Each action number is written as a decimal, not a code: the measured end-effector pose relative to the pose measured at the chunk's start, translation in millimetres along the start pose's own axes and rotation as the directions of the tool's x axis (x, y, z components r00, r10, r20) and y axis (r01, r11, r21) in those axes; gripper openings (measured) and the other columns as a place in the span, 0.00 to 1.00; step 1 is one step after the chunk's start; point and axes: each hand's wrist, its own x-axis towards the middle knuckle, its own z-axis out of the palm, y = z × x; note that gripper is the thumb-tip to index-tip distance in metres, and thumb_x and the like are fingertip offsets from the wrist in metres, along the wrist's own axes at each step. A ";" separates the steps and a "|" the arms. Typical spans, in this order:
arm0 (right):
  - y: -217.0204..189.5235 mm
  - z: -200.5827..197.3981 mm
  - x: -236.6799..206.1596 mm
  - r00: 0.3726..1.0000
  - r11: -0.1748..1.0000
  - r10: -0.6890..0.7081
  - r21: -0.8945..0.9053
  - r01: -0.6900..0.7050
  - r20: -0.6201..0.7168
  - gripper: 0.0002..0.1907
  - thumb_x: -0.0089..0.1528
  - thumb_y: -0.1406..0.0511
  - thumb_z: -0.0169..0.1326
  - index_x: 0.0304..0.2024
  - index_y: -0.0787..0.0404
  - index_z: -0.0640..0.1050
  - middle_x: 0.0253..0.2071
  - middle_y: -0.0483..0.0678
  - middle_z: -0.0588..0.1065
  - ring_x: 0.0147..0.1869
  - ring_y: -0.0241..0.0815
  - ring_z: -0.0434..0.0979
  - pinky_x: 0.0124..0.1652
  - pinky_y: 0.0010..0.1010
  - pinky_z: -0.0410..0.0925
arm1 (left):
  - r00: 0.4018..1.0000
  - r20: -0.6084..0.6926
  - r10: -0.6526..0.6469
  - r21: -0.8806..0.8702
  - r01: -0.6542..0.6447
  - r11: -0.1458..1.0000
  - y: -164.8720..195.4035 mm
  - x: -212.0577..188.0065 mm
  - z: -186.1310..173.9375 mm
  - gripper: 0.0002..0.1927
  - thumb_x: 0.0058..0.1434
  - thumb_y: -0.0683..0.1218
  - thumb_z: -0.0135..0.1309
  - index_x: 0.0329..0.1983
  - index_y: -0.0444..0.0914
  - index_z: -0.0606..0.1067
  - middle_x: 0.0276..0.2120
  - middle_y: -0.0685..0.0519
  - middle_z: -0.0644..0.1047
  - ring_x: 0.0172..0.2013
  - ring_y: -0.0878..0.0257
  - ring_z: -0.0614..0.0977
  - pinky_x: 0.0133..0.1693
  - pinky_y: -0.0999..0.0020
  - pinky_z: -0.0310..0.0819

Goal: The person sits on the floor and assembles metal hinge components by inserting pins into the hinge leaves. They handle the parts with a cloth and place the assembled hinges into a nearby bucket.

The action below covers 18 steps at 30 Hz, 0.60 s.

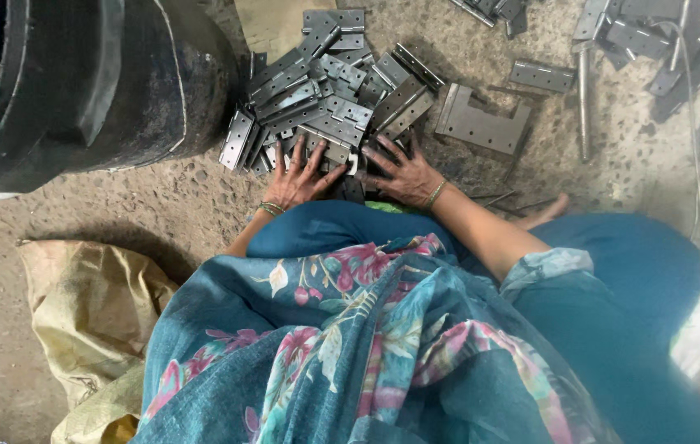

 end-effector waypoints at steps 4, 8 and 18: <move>-5.5 -3.6 10.8 0.998 0.992 0.065 -0.104 -0.065 -0.003 0.31 0.67 0.52 0.52 0.73 0.30 0.66 0.79 0.48 0.54 0.82 0.63 0.46 0.59 0.84 0.53 | 0.978 0.195 -0.071 -0.272 0.124 0.954 3.1 6.8 -13.9 0.42 0.60 0.73 0.45 0.76 0.68 0.48 0.78 0.47 0.40 0.75 0.32 0.44 0.65 0.18 0.32; -5.7 -15.6 29.6 0.987 0.979 0.151 -0.148 -0.143 0.046 0.34 0.67 0.57 0.51 0.76 0.28 0.64 0.77 0.49 0.57 0.81 0.69 0.44 0.56 0.84 0.56 | 0.984 0.151 -0.093 -0.262 0.130 0.956 -6.6 19.9 -21.9 0.41 0.62 0.66 0.52 0.78 0.70 0.52 0.79 0.44 0.41 0.75 0.29 0.42 0.66 0.19 0.30; 18.9 -44.0 69.0 0.938 0.960 0.265 -0.153 -0.235 0.225 0.44 0.63 0.64 0.52 0.78 0.22 0.59 0.83 0.50 0.46 0.81 0.72 0.30 0.59 0.80 0.57 | 0.984 0.091 -0.153 -0.149 0.165 0.975 -29.8 47.6 -18.7 0.40 0.65 0.52 0.56 0.79 0.70 0.58 0.80 0.45 0.39 0.73 0.27 0.42 0.64 0.20 0.30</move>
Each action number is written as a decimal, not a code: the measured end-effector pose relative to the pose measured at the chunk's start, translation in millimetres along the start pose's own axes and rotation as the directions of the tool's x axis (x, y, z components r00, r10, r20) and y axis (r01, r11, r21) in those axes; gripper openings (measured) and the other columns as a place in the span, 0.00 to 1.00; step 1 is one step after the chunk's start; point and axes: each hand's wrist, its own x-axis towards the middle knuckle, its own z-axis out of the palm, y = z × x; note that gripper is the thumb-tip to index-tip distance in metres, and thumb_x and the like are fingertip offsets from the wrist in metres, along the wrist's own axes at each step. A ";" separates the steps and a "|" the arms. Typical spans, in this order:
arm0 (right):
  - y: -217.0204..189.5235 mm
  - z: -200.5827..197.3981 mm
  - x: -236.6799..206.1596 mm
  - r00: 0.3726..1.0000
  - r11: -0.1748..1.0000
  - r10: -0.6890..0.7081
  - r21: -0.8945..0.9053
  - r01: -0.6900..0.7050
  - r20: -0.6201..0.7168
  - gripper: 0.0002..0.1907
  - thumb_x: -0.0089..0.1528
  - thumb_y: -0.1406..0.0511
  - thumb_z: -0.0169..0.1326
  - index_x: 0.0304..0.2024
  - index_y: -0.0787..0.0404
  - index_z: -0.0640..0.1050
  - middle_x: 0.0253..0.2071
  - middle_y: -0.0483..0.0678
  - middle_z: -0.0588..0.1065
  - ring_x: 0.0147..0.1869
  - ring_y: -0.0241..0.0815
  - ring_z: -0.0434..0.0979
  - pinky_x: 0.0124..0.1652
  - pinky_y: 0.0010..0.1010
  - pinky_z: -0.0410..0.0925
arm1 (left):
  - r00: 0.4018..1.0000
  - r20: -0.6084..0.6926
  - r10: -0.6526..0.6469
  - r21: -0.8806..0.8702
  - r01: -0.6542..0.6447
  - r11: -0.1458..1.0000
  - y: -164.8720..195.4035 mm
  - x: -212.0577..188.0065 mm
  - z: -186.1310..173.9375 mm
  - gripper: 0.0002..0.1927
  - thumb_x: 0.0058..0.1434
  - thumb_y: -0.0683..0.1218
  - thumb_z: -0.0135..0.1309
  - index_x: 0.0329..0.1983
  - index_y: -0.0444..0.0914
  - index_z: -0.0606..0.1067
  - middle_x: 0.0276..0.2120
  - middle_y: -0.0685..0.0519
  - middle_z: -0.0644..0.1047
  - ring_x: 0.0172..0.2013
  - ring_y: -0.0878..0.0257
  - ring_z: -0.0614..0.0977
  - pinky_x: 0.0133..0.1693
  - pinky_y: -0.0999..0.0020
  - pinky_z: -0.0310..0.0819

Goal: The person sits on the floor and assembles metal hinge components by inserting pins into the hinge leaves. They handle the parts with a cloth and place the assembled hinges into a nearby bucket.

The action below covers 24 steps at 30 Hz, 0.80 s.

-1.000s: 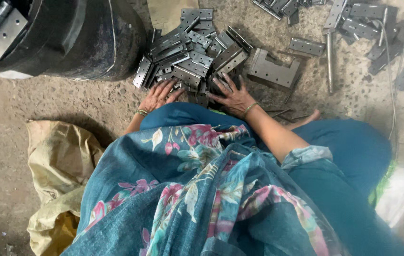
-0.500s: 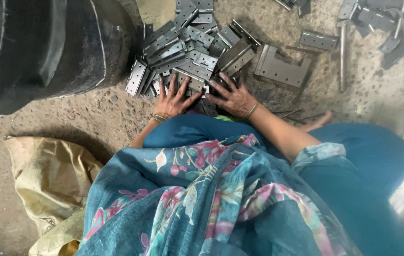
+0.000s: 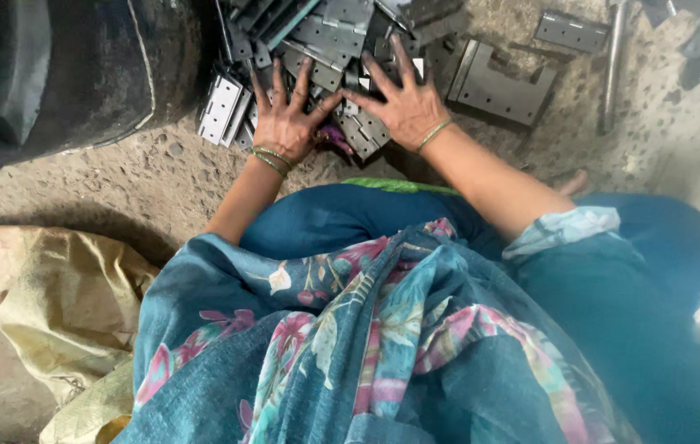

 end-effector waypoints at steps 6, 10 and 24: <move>3.5 -32.6 14.4 0.996 0.995 -0.002 -0.104 0.012 0.093 0.39 0.63 0.60 0.56 0.76 0.30 0.63 0.82 0.46 0.46 0.81 0.64 0.30 0.53 0.78 0.62 | 0.955 0.294 -0.030 -0.021 0.038 0.999 -9.9 26.1 -46.9 0.48 0.55 0.57 0.63 0.77 0.70 0.53 0.78 0.47 0.33 0.74 0.32 0.41 0.67 0.27 0.34; 8.8 -63.3 12.3 0.970 0.998 0.014 0.057 -0.029 0.241 0.42 0.58 0.58 0.62 0.74 0.37 0.63 0.81 0.46 0.45 0.82 0.62 0.33 0.58 0.66 0.64 | 0.915 0.394 -0.089 -0.064 0.124 0.990 -5.4 41.7 -81.3 0.49 0.53 0.58 0.66 0.75 0.71 0.54 0.78 0.50 0.32 0.75 0.35 0.42 0.67 0.31 0.39; 145.0 -110.7 -173.1 0.887 0.890 0.441 0.064 -0.452 0.137 0.33 0.60 0.55 0.63 0.68 0.48 0.72 0.71 0.65 0.60 0.62 0.69 0.72 0.55 0.57 0.67 | 0.941 0.195 -0.276 0.178 0.242 0.954 27.9 81.2 -40.0 0.22 0.70 0.55 0.53 0.68 0.58 0.71 0.76 0.41 0.50 0.75 0.33 0.45 0.66 0.20 0.32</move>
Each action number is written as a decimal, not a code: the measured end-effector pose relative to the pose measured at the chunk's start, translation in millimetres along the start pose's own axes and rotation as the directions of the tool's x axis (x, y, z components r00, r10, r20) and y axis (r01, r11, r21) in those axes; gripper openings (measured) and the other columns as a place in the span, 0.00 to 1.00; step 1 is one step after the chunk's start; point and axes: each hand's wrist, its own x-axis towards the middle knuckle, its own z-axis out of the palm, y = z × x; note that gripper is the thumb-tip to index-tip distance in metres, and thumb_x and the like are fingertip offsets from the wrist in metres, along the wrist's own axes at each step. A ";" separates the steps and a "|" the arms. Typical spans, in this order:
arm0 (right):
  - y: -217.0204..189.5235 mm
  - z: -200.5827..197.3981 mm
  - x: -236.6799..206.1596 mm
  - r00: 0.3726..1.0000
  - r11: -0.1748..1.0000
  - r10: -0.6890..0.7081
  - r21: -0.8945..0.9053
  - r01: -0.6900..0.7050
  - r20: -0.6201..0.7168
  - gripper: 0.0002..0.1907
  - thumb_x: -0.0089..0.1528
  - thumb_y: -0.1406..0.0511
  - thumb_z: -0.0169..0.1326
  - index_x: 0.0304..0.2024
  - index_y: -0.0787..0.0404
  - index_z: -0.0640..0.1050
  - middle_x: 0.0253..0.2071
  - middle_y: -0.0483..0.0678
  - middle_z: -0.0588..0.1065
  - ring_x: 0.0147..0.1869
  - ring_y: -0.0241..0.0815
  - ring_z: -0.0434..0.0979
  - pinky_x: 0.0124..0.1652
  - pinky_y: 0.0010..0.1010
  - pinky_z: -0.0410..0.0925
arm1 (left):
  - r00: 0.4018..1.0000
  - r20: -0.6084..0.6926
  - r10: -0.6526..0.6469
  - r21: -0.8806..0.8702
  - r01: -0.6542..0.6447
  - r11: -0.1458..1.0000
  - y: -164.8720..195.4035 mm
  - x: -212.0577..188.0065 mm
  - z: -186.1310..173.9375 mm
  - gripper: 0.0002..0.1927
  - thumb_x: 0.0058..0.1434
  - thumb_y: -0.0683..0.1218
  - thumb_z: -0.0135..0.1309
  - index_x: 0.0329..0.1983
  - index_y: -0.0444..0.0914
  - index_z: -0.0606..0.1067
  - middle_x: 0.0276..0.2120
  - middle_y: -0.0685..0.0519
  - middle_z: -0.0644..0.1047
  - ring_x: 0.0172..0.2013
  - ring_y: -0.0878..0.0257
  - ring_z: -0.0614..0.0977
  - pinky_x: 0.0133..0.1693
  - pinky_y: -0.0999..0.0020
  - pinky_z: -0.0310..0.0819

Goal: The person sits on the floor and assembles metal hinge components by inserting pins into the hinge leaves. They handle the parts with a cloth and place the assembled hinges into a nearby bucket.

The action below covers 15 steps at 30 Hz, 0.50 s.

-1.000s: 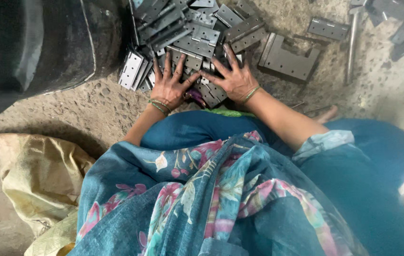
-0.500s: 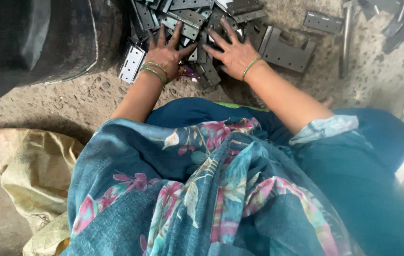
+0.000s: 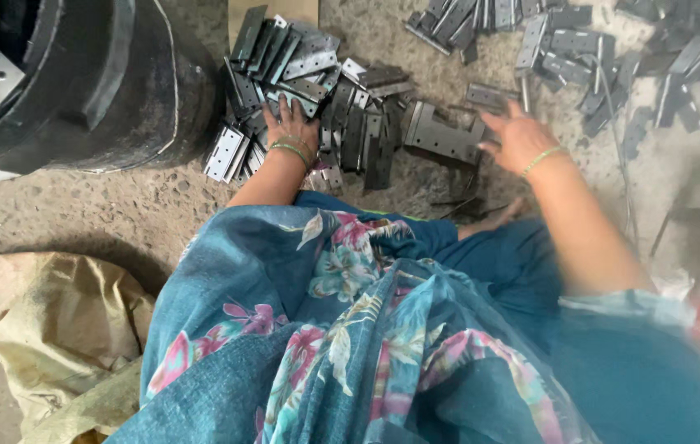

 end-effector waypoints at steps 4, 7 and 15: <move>70.0 33.9 -36.6 0.983 0.985 0.159 0.086 -0.151 -0.095 0.35 0.56 0.54 0.65 0.65 0.50 0.75 0.66 0.70 0.67 0.57 0.71 0.73 0.53 0.51 0.69 | 0.990 0.134 0.048 0.088 -0.061 0.994 3.1 -16.5 -19.8 0.42 0.55 0.66 0.62 0.70 0.47 0.67 0.78 0.45 0.47 0.75 0.36 0.43 0.66 0.27 0.33; 89.4 55.1 -41.3 0.972 0.950 0.222 0.205 -0.234 0.077 0.34 0.59 0.48 0.64 0.64 0.50 0.76 0.54 0.65 0.77 0.58 0.64 0.77 0.56 0.47 0.70 | 0.998 0.057 0.029 -0.020 -0.028 0.999 4.7 -29.1 -49.1 0.49 0.50 0.66 0.64 0.74 0.50 0.61 0.77 0.46 0.44 0.75 0.41 0.44 0.68 0.33 0.34; 76.1 28.4 -19.8 0.958 0.846 0.286 0.478 -0.237 -0.032 0.33 0.58 0.47 0.64 0.62 0.51 0.79 0.45 0.62 0.82 0.50 0.57 0.82 0.52 0.43 0.72 | 0.891 -0.314 -0.327 -0.387 0.195 0.901 2.3 -56.6 -76.3 0.43 0.53 0.56 0.65 0.72 0.51 0.63 0.77 0.45 0.46 0.73 0.45 0.52 0.68 0.39 0.48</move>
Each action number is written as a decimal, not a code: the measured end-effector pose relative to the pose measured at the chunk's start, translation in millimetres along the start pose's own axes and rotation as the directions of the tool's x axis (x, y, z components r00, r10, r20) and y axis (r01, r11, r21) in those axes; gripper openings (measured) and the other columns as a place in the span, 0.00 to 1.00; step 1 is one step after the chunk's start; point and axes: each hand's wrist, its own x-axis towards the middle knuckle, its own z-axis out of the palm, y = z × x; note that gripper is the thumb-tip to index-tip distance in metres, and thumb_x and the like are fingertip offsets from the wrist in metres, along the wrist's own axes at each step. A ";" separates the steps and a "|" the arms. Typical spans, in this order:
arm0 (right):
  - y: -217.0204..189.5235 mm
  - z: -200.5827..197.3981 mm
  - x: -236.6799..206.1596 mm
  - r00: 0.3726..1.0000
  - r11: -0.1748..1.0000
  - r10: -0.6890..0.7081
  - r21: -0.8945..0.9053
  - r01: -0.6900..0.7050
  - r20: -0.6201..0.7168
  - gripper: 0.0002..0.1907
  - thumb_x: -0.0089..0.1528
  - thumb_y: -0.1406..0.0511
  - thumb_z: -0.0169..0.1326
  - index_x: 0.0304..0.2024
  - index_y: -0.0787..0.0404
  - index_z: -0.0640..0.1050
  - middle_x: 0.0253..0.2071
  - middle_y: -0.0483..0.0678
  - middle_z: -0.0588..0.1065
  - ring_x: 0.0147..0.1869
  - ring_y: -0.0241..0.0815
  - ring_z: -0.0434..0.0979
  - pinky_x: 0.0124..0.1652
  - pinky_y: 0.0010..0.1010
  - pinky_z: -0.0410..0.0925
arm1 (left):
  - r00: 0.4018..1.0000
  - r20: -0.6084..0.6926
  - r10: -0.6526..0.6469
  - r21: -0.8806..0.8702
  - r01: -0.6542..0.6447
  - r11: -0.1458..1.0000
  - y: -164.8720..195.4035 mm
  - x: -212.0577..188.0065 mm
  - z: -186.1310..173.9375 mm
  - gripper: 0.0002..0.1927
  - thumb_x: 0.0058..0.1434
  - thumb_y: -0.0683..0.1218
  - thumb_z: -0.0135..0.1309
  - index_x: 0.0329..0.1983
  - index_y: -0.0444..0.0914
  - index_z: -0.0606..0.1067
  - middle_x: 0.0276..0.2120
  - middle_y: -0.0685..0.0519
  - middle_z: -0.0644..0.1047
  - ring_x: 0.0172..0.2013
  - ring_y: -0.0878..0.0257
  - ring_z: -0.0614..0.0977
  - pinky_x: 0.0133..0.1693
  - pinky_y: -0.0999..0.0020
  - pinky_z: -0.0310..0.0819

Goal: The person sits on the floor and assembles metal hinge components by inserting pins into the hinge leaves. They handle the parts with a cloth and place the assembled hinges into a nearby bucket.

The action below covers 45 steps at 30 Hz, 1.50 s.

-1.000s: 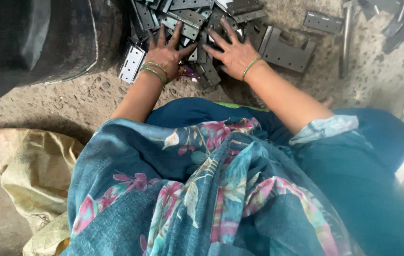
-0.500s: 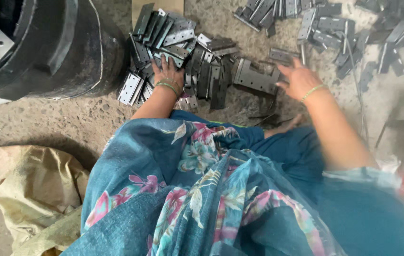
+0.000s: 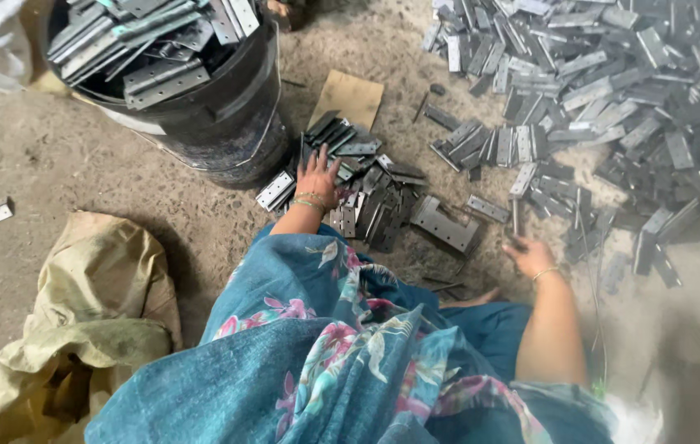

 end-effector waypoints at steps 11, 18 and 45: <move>3.3 -8.7 -12.4 0.809 0.939 -0.177 0.149 0.309 -0.560 0.17 0.61 0.60 0.66 0.51 0.59 0.83 0.47 0.59 0.81 0.51 0.55 0.82 0.53 0.40 0.72 | 0.892 -0.438 -0.109 -0.360 -0.063 0.931 17.1 -29.9 -21.6 0.40 0.45 0.46 0.72 0.64 0.44 0.72 0.67 0.39 0.68 0.63 0.42 0.71 0.63 0.55 0.67; -3.0 -15.9 -22.7 0.849 0.931 -0.003 0.309 0.196 -0.529 0.14 0.61 0.64 0.62 0.48 0.62 0.84 0.41 0.57 0.81 0.44 0.56 0.82 0.47 0.43 0.71 | 0.780 -0.574 -0.250 -0.512 -0.104 0.852 27.2 -41.0 -33.2 0.38 0.45 0.42 0.71 0.62 0.43 0.74 0.63 0.40 0.73 0.60 0.44 0.76 0.59 0.58 0.72; -32.4 -25.4 -61.9 0.926 0.992 -0.089 0.052 0.116 -0.367 0.16 0.58 0.55 0.65 0.46 0.53 0.86 0.43 0.56 0.82 0.51 0.57 0.82 0.52 0.43 0.72 | 0.915 -0.382 -0.128 -0.431 -0.054 0.901 56.3 -70.5 -45.3 0.40 0.47 0.48 0.70 0.66 0.46 0.70 0.66 0.42 0.68 0.61 0.45 0.74 0.60 0.60 0.70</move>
